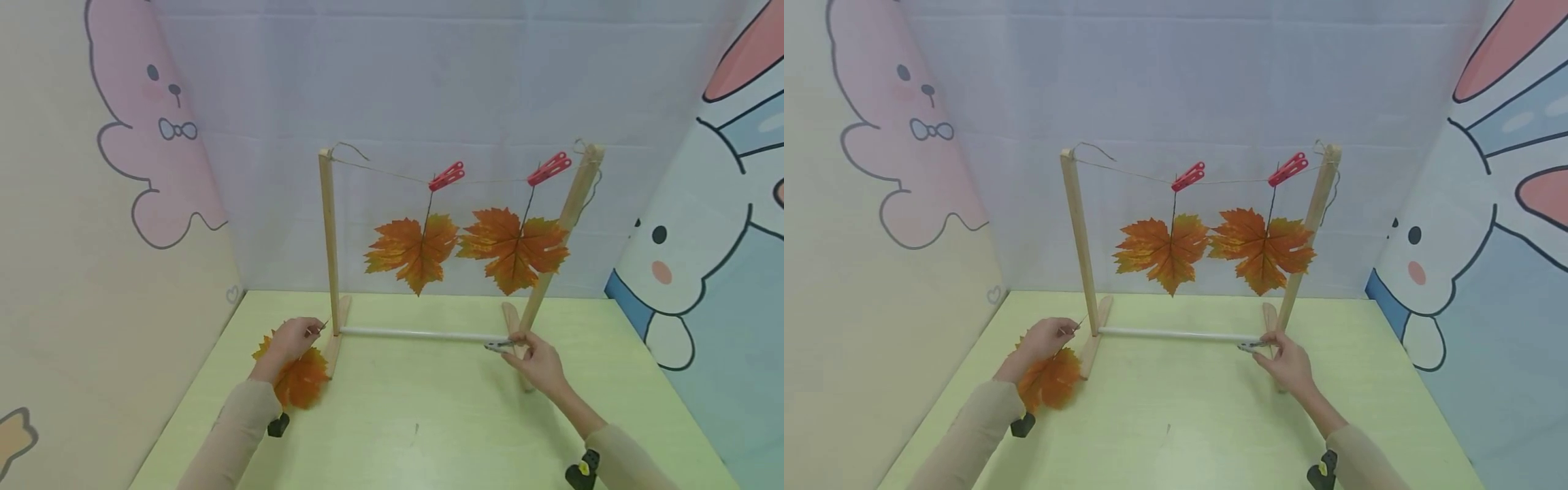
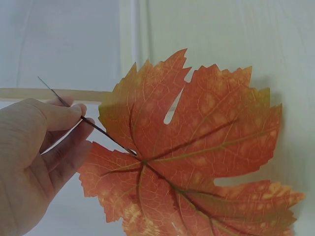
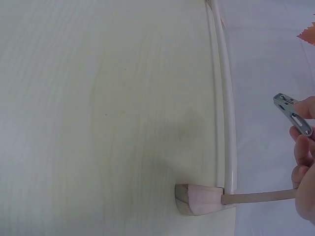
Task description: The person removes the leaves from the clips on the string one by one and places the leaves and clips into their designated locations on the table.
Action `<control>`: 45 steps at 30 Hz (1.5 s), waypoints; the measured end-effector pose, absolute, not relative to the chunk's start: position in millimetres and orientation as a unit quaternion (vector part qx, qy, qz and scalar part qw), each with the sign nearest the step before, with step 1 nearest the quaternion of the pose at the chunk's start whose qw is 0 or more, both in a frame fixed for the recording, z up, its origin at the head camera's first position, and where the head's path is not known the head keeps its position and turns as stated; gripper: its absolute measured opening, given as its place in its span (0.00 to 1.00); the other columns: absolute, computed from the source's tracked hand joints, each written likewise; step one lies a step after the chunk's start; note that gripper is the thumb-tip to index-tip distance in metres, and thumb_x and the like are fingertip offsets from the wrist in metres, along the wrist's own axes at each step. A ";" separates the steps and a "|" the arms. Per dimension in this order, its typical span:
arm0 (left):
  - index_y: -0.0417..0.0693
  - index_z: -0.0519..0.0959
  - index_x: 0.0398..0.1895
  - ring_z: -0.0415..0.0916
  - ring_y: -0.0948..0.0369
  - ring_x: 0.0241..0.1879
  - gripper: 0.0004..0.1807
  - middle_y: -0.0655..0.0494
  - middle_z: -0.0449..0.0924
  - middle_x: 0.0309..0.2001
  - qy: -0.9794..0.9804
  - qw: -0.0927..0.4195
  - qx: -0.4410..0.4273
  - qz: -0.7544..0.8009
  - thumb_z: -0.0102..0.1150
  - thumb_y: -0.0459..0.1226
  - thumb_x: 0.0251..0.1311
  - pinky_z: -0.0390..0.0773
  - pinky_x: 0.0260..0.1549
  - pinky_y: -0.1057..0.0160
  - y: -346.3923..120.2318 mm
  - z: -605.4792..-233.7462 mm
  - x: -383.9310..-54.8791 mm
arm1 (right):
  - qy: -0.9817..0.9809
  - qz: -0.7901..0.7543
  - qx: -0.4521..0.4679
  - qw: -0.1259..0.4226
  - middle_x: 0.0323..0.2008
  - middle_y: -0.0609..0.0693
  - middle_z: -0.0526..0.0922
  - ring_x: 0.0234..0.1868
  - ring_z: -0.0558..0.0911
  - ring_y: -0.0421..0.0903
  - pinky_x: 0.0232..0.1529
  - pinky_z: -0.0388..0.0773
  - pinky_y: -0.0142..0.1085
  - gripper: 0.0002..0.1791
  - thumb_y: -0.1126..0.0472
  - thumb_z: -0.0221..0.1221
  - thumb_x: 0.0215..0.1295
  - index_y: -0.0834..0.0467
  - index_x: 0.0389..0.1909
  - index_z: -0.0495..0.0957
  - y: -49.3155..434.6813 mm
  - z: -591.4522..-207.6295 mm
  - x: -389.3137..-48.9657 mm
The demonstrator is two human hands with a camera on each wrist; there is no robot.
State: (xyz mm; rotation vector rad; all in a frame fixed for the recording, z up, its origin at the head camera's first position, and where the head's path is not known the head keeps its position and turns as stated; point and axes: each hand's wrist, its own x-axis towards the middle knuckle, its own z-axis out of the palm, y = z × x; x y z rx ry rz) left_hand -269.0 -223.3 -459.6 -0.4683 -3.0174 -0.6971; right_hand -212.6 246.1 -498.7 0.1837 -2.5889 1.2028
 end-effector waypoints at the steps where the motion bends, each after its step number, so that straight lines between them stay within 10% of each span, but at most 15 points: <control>1: 0.42 0.80 0.39 0.78 0.54 0.33 0.09 0.51 0.81 0.33 -0.964 0.005 -0.151 -0.219 0.56 0.29 0.56 0.76 0.32 0.56 -224.5 -463.6 -269.7 | -0.896 0.418 0.061 0.138 0.34 0.60 0.81 0.15 0.64 0.31 0.13 0.61 0.29 0.16 0.65 0.67 0.47 0.63 0.38 0.76 245.8 -500.3 -211.9; 45: 0.43 0.82 0.34 0.78 0.56 0.33 0.08 0.55 0.82 0.31 -0.945 0.037 -0.090 -0.311 0.58 0.27 0.52 0.76 0.33 0.56 -220.5 -522.4 -259.0 | -0.899 0.420 0.034 0.118 0.33 0.56 0.82 0.11 0.61 0.31 0.11 0.59 0.29 0.16 0.66 0.67 0.45 0.62 0.37 0.78 236.4 -545.7 -197.3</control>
